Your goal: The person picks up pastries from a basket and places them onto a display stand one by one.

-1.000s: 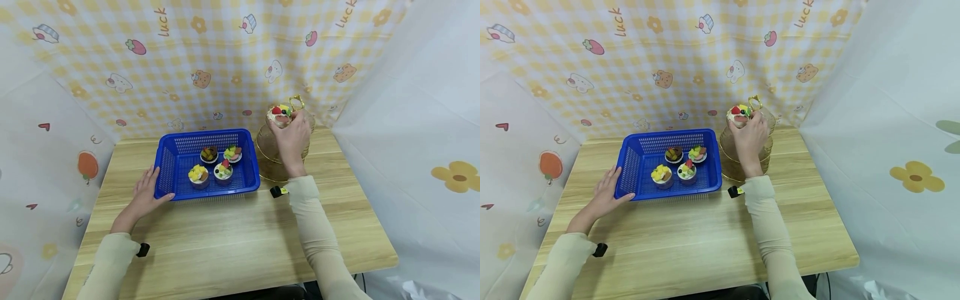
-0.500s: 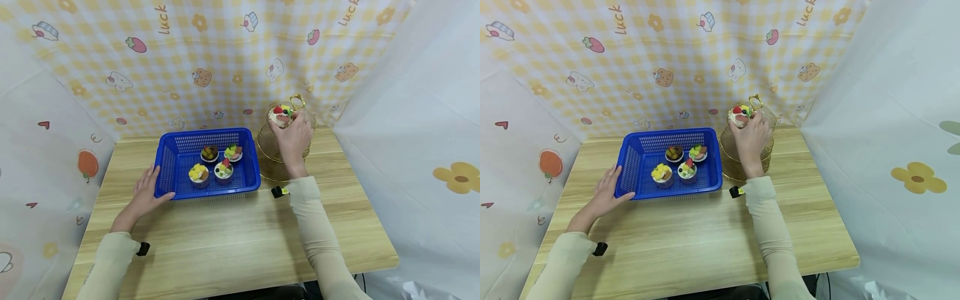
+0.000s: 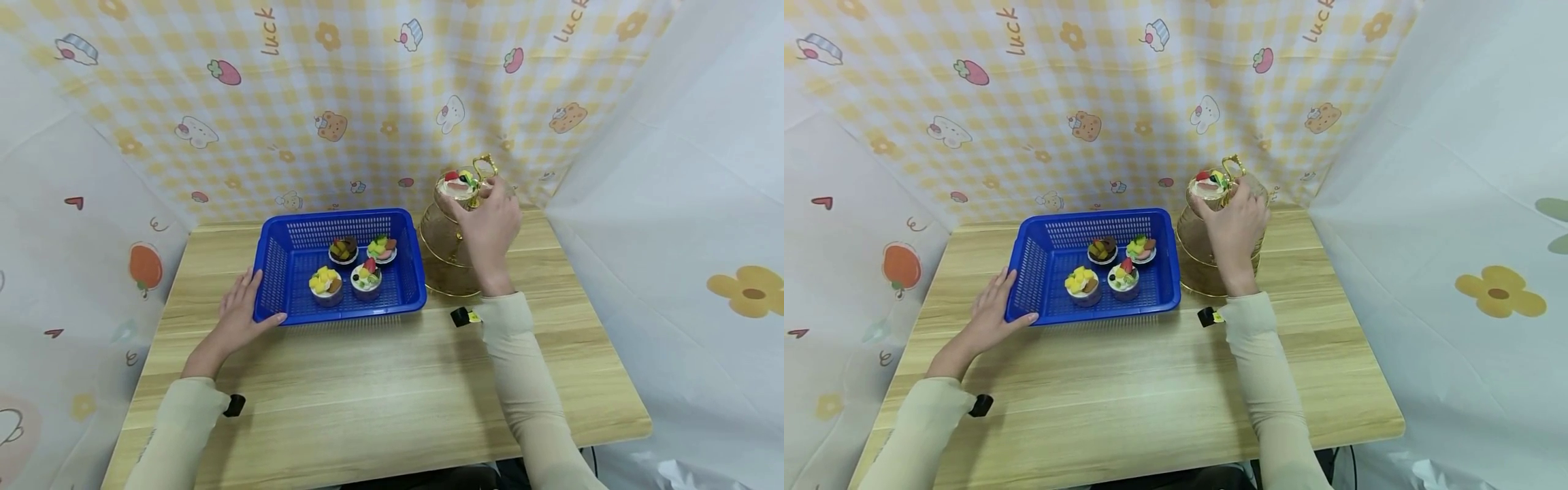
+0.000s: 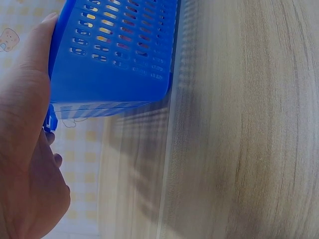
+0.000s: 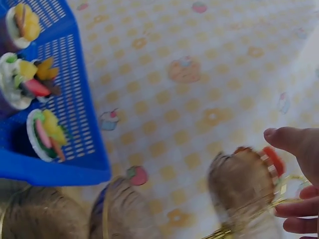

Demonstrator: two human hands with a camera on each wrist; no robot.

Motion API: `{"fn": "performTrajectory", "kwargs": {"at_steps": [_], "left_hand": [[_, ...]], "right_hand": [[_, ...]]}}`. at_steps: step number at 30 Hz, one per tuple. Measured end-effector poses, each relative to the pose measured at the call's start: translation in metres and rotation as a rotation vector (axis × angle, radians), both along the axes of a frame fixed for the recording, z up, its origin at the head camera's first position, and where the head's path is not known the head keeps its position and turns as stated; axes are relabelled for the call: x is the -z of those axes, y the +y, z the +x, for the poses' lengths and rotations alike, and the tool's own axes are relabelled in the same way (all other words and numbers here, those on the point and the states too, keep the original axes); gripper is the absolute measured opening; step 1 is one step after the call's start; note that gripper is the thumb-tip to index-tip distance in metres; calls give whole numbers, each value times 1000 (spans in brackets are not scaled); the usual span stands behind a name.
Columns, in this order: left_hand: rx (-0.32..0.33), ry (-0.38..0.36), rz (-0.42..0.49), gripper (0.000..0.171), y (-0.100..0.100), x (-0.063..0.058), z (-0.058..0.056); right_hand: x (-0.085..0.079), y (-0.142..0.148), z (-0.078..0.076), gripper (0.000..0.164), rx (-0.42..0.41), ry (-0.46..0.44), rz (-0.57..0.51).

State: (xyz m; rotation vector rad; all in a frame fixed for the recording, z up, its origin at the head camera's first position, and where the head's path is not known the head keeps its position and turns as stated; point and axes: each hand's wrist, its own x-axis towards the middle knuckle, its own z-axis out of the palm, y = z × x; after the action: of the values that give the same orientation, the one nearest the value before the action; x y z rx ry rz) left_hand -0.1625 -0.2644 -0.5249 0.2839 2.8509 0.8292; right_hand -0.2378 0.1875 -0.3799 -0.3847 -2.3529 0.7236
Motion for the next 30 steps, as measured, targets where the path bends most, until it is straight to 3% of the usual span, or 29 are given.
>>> {"fn": "performTrajectory", "kwargs": {"at_steps": [6, 11, 15, 21, 27, 30], "left_hand": [[-7, 4, 0, 111, -2, 0, 1], [-10, 5, -11, 111, -3, 0, 0], [-12, -3, -8, 111, -2, 0, 1], [-18, -3, -4, 111, -4, 1, -1], [-17, 16, -5, 111, -3, 6, -4], [-17, 8, 0, 111, -2, 5, -5]], "right_hand": [[-12, -5, 17, 72, -68, 122, 6], [0, -17, 24, 58, -272, 227, 26], [13, -33, 22, 53, -454, 216, 59], [31, -68, 5, 55, -667, 4, 106], [52, -99, -28, 66, -749, -324, 178], [66, -109, -50, 71, -800, -429, 235]]}}
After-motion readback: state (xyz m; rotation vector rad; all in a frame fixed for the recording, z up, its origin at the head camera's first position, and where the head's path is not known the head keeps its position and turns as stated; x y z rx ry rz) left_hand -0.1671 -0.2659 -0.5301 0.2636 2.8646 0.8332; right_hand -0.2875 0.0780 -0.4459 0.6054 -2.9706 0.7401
